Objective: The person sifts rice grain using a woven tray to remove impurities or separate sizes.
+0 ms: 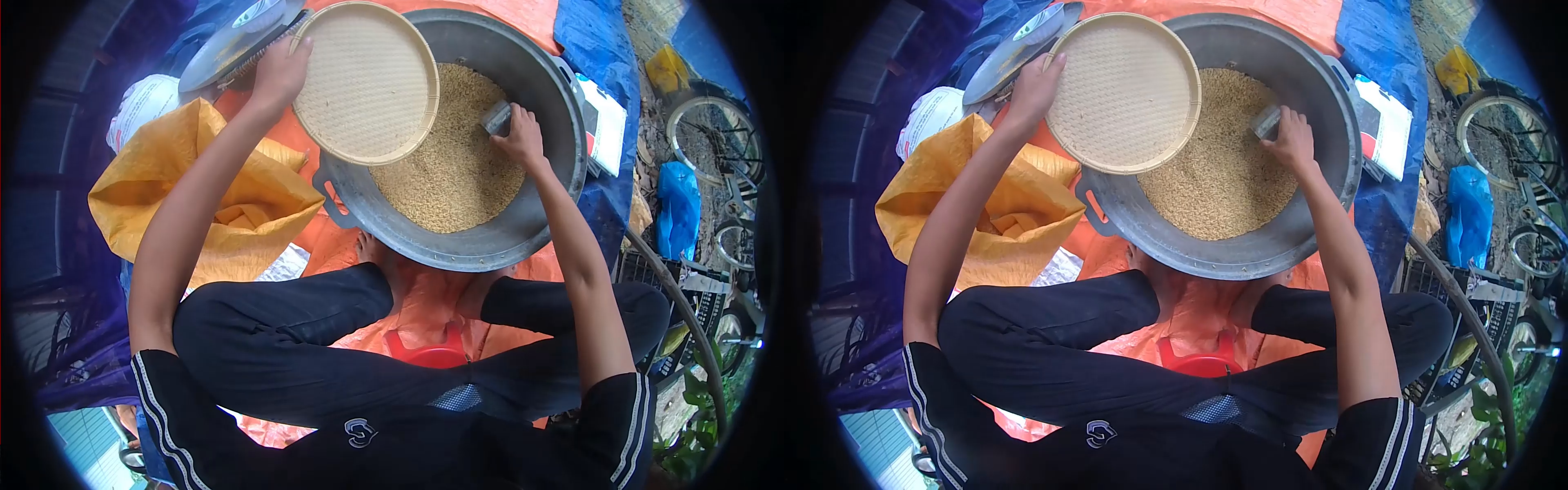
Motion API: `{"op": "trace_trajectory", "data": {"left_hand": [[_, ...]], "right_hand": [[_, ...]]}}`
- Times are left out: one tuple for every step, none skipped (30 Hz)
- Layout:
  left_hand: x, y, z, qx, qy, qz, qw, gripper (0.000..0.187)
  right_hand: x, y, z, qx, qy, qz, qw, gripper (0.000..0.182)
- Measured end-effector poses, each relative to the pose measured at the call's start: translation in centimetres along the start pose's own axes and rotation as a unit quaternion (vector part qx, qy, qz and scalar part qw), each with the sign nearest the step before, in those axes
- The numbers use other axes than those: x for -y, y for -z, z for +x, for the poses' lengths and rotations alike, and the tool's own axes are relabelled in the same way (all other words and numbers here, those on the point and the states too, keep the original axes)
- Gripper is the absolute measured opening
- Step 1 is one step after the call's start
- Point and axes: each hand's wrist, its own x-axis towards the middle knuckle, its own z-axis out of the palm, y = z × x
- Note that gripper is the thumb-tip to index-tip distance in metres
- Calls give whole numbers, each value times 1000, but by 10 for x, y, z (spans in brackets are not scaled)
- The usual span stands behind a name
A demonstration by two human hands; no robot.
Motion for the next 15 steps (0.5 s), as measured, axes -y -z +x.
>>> {"op": "trace_trajectory", "data": {"left_hand": [[1, 1, 1, -2, 4, 1, 1000, 39], [2, 0, 1, 3, 5, 7, 1000, 38], [1, -1, 1, 7, 4, 12, 1000, 39], [0, -2, 2, 6, 8, 9, 1000, 39], [-1, -2, 2, 5, 3, 18, 1000, 39], [-2, -2, 2, 4, -1, 28, 1000, 39], [-3, -2, 3, 3, 3, 29, 1000, 39], [-4, -2, 5, 18, 7, 48, 999, 38], [-4, -1, 6, 32, 10, 68, 997, 38], [-5, -1, 6, 33, 13, 69, 997, 38], [-5, 0, 6, 37, 19, 62, 997, 38], [-6, 0, 6, 39, 22, 54, 998, 38], [-7, 0, 6, 41, 25, 44, 998, 38], [-8, 0, 6, 44, 28, 34, 998, 38], [-9, 0, 5, 45, 31, 25, 998, 38]], "right_hand": [[2, -5, 0, 3, 3, 2, 1000, 71], [9, -3, -4, 58, 13, -6, 998, 73], [18, -1, -8, 112, 24, -15, 993, 75], [30, -1, -17, 125, 42, 3, 991, 78], [41, -7, -28, 160, 53, 29, 985, 78], [55, -9, -40, 195, 64, 57, 977, 77], [68, -11, -50, 226, 70, 79, 968, 77], [81, -11, -59, 257, 76, 102, 958, 77], [89, -17, -68, 223, 100, 126, 961, 74], [93, -17, -69, 226, 100, 128, 961, 74], [96, -14, -69, 246, 90, 140, 955, 72], [97, -12, -66, 263, 81, 150, 949, 70], [95, -12, -63, 316, 75, 170, 930, 75], [95, -10, -65, 317, 73, 169, 930, 75], [96, -9, -66, 335, 82, 195, 918, 77]]}}
